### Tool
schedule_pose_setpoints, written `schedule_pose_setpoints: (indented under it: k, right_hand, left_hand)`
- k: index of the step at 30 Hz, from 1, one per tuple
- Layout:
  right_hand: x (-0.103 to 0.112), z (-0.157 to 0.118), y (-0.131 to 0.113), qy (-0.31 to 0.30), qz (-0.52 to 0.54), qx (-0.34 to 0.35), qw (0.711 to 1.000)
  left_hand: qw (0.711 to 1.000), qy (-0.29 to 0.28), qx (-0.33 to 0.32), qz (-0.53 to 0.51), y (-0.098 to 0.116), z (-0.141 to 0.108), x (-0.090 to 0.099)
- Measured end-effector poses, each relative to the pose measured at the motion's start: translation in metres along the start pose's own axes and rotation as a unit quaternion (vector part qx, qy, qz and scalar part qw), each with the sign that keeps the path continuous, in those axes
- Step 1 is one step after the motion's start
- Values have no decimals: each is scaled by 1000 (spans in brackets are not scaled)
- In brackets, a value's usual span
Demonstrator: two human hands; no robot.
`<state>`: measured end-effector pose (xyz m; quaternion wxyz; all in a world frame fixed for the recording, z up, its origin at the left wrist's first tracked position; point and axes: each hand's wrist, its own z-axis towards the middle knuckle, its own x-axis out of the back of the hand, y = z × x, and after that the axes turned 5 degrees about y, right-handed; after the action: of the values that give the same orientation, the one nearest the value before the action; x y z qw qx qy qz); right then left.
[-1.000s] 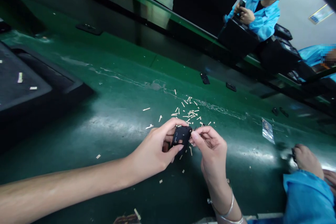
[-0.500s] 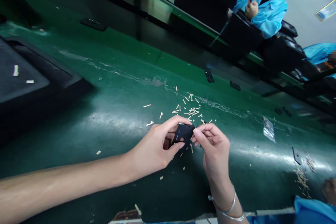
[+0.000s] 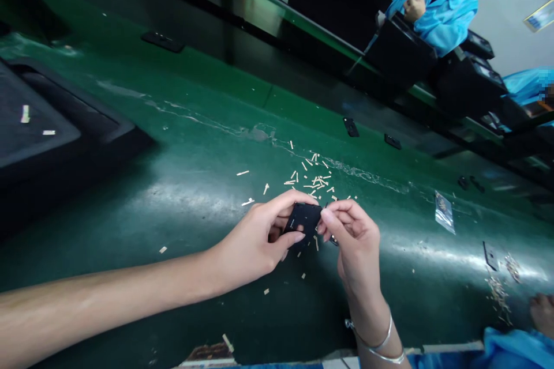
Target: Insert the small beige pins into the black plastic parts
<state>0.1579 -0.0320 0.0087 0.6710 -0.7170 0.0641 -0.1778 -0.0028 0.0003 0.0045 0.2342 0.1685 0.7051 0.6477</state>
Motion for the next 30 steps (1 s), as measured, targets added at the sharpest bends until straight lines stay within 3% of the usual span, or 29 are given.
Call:
schedule_pose_setpoints:
  k: [3,8,13,17,20,23,26,30]
  right_hand:
    - [2,3,-1,-10,30,-5,999]
    - [6,6,-1,-89,78,-47,992]
    - [9,7,-1,-159,147,-78,973]
    - [10,6,2,-174,162,-46,970]
    - [7,3,4,-127,139,16,982]
    - [4,-1,5,-86,90,73,990]
    - [0,-4,6,-93,74,90,989]
    - [-2,-7,9,-103,85,61,989]
  left_hand:
    - [999,-5,25,-38,-2,1,-1]
    - [992,-21,41,-118,-5,2,-2]
    - [974,-92,64,-197,-6,6,2]
    - [969,-154,70,-180,-4,12,8]
    - [995,-89,23,-47,-4,14,9]
    - [996,-5,-25,87,-6,10,6]
    - [992,-5,-37,122,-8,6,2]
    - [992,7,-60,113,-8,4,1]
